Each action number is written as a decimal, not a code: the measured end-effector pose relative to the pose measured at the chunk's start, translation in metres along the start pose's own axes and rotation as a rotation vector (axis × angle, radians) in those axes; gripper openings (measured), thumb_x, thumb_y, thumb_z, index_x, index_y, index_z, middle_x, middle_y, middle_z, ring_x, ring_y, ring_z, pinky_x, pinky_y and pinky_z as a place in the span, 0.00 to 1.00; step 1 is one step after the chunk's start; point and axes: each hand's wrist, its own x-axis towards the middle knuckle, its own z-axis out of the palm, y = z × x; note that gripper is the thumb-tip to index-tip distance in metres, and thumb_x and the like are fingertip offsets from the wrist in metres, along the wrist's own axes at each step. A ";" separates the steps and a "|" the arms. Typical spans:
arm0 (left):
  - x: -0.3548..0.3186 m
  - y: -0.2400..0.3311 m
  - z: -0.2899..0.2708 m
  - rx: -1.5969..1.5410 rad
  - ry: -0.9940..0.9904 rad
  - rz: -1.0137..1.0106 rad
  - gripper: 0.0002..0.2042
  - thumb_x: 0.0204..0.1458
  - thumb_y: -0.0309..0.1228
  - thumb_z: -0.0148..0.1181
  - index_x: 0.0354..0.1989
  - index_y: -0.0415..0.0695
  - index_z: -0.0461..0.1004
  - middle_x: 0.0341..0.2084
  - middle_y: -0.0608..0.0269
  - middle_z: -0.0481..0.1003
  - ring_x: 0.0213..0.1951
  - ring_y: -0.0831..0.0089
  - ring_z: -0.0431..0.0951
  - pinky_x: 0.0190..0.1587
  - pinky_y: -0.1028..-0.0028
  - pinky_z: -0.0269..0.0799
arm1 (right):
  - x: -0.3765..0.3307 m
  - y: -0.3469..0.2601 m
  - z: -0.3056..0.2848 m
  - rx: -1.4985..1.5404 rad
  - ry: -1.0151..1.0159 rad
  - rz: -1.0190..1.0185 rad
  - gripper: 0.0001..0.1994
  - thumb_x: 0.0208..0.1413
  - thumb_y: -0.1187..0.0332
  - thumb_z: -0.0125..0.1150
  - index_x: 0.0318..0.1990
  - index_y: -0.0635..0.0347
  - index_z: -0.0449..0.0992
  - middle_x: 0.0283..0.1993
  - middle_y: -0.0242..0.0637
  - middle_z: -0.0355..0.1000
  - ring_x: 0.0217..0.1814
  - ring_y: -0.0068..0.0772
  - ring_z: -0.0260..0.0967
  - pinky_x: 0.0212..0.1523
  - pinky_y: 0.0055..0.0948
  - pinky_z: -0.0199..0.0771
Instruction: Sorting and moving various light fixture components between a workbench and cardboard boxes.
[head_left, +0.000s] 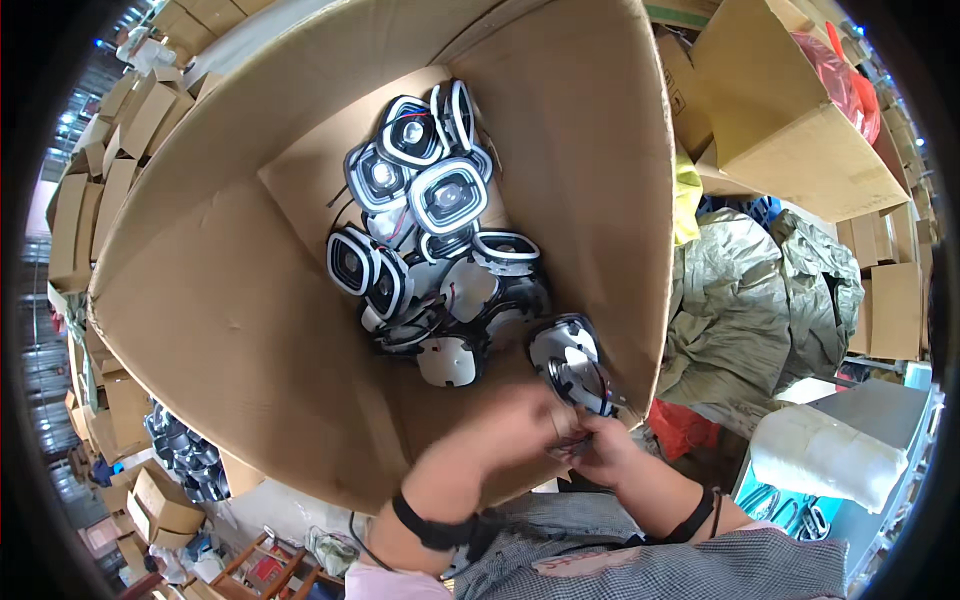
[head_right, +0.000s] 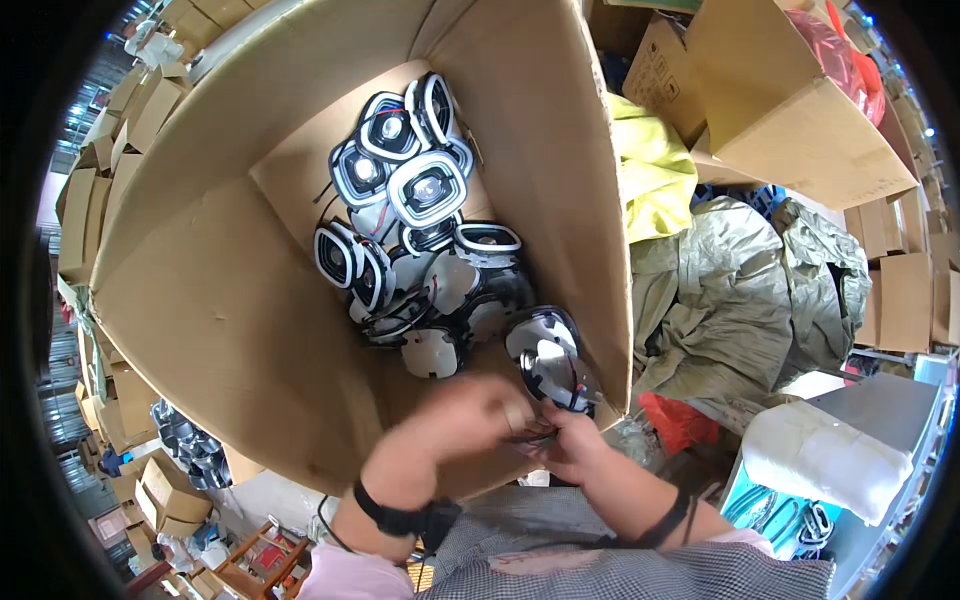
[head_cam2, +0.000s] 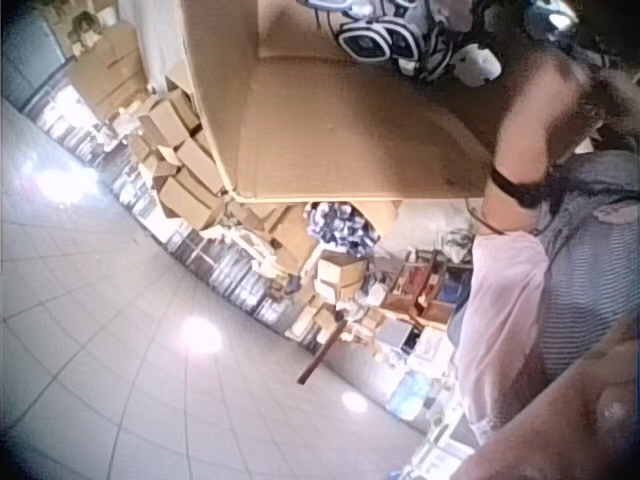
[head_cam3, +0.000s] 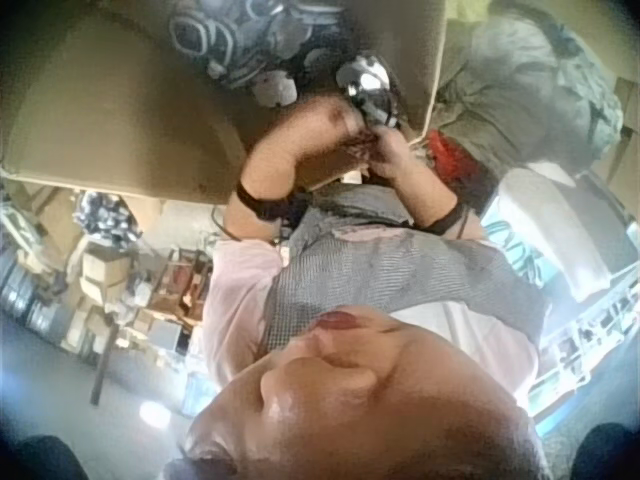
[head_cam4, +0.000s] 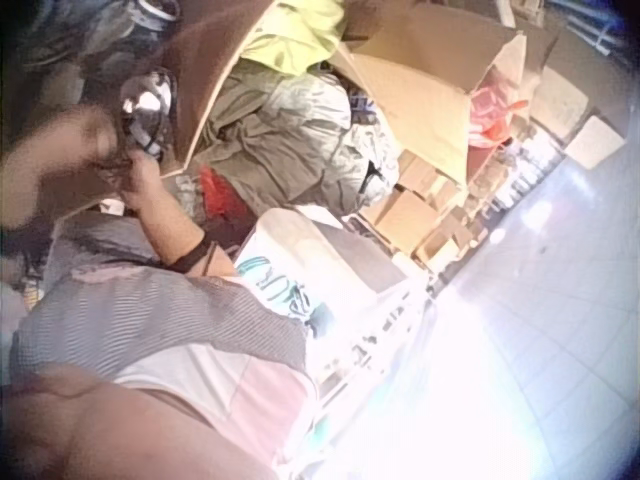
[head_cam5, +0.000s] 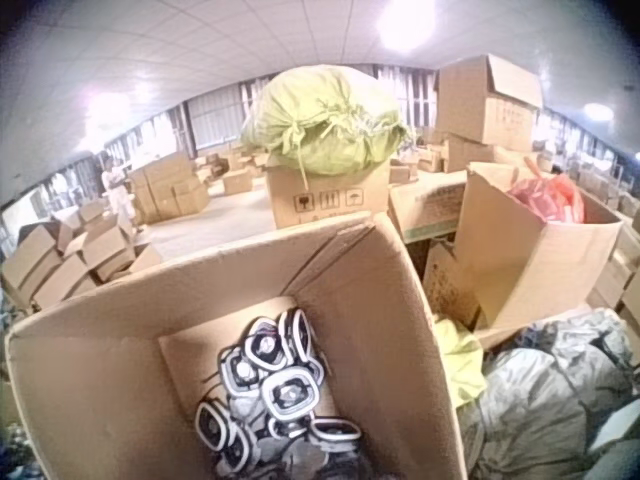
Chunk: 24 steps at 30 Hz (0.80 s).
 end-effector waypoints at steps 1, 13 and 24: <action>0.019 -0.015 -0.015 -0.053 0.312 -0.028 0.16 0.50 0.42 0.60 0.42 0.45 0.74 0.38 0.53 0.76 0.40 0.56 0.77 0.43 0.63 0.70 | -0.001 -0.008 -0.003 -0.026 0.079 -0.058 0.17 0.64 0.56 0.46 0.43 0.62 0.72 0.48 0.43 0.73 0.52 0.44 0.70 0.54 0.44 0.67; 0.199 -0.185 -0.137 0.266 0.808 -0.620 0.31 0.44 0.44 0.63 0.59 0.50 0.64 0.58 0.55 0.65 0.62 0.62 0.61 0.64 0.62 0.54 | 0.004 -0.008 -0.033 -0.263 -0.123 0.047 0.21 0.66 0.52 0.41 0.36 0.64 0.69 0.15 0.24 0.48 0.18 0.25 0.49 0.38 0.35 0.66; 0.196 -0.219 -0.146 0.507 0.524 -0.423 0.21 0.54 0.43 0.55 0.48 0.38 0.70 0.45 0.46 0.75 0.52 0.50 0.71 0.55 0.60 0.66 | 0.004 -0.013 -0.024 -0.329 -0.085 0.002 0.19 0.66 0.56 0.41 0.38 0.67 0.69 0.15 0.26 0.51 0.18 0.26 0.51 0.40 0.38 0.68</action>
